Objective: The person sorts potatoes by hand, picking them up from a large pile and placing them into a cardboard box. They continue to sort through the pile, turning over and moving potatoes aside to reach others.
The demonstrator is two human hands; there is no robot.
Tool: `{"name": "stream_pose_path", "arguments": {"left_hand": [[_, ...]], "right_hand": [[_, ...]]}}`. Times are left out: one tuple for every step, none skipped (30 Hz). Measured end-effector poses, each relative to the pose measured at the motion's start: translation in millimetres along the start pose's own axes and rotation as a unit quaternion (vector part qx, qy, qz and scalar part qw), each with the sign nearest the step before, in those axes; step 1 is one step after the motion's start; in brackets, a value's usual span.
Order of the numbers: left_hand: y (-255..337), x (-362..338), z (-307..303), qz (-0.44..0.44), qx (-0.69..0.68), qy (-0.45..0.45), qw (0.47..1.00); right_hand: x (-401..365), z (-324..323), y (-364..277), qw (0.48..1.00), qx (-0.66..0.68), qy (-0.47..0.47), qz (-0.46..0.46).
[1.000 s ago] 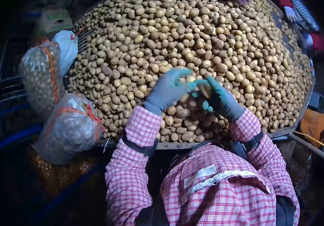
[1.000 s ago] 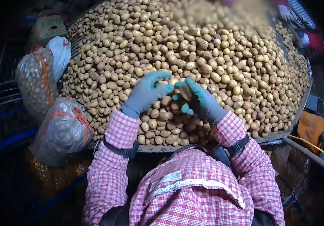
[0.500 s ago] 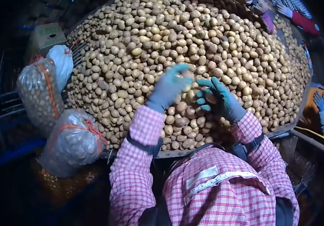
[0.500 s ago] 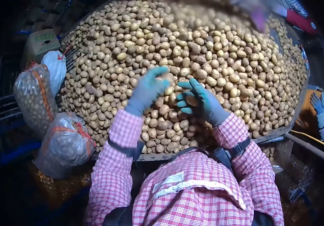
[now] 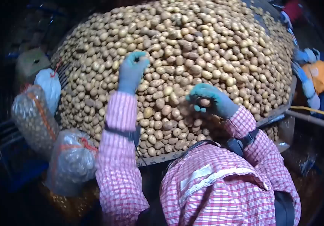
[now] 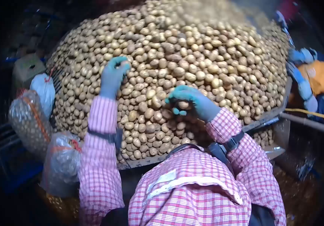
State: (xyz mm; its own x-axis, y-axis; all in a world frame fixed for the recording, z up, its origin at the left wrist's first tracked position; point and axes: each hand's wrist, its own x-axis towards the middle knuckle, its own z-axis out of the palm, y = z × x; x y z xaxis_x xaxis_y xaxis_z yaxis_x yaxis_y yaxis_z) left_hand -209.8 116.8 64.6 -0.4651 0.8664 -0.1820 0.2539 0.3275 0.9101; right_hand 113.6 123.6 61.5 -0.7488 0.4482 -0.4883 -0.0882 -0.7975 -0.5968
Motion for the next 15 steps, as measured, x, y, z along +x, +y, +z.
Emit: {"name": "stream_pose_path", "arguments": {"left_hand": [[27,-34,15,0.017,-0.034,-0.055,0.998],[41,-64,36,0.012,-0.128,-0.084,0.988],[30,-82,50,0.051,-0.082,-0.127,0.987],[33,-105,65,0.066,-0.043,-0.149,0.986],[42,-123,74,0.103,0.036,-0.207,0.972],[47,-131,76,0.148,0.068,-0.213,0.963],[51,-135,78,0.194,0.099,-0.219,0.951],[55,-130,71,0.093,0.009,-0.24,0.966],[61,-121,60,-0.013,-0.081,-0.256,0.963],[73,-110,55,0.017,0.001,-0.153,0.988],[65,-83,45,0.042,0.016,-0.105,0.993],[51,-52,37,0.047,0.017,-0.05,0.998],[36,-18,27,0.081,0.053,-0.027,0.995],[20,15,24,0.092,0.061,0.012,0.994],[6,45,21,0.121,0.095,0.02,0.988]], "right_hand": [[-10,17,-14,0.999,0.038,0.009,0.025],[-1,1,-4,0.996,0.065,-0.051,0.038],[-2,7,-4,0.997,0.041,-0.058,-0.002],[-4,13,-4,0.997,0.018,-0.063,-0.042],[-9,22,-8,0.993,0.107,-0.05,-0.013],[-6,16,-2,0.993,0.094,-0.062,-0.036],[-10,9,1,0.996,0.062,-0.054,-0.032],[-16,1,3,0.998,0.03,-0.047,-0.029],[-24,-5,5,0.999,-0.001,-0.039,-0.025],[-33,-7,5,1.0,-0.011,-0.011,-0.008],[-43,-13,9,1.0,0.002,-0.008,-0.013],[-52,-20,12,1.0,0.013,-0.006,-0.02],[-61,-24,16,0.999,0.023,-0.003,-0.026],[-69,-23,18,0.998,0.053,0.021,-0.032],[-81,-28,16,0.996,0.083,0.015,-0.014]]}}
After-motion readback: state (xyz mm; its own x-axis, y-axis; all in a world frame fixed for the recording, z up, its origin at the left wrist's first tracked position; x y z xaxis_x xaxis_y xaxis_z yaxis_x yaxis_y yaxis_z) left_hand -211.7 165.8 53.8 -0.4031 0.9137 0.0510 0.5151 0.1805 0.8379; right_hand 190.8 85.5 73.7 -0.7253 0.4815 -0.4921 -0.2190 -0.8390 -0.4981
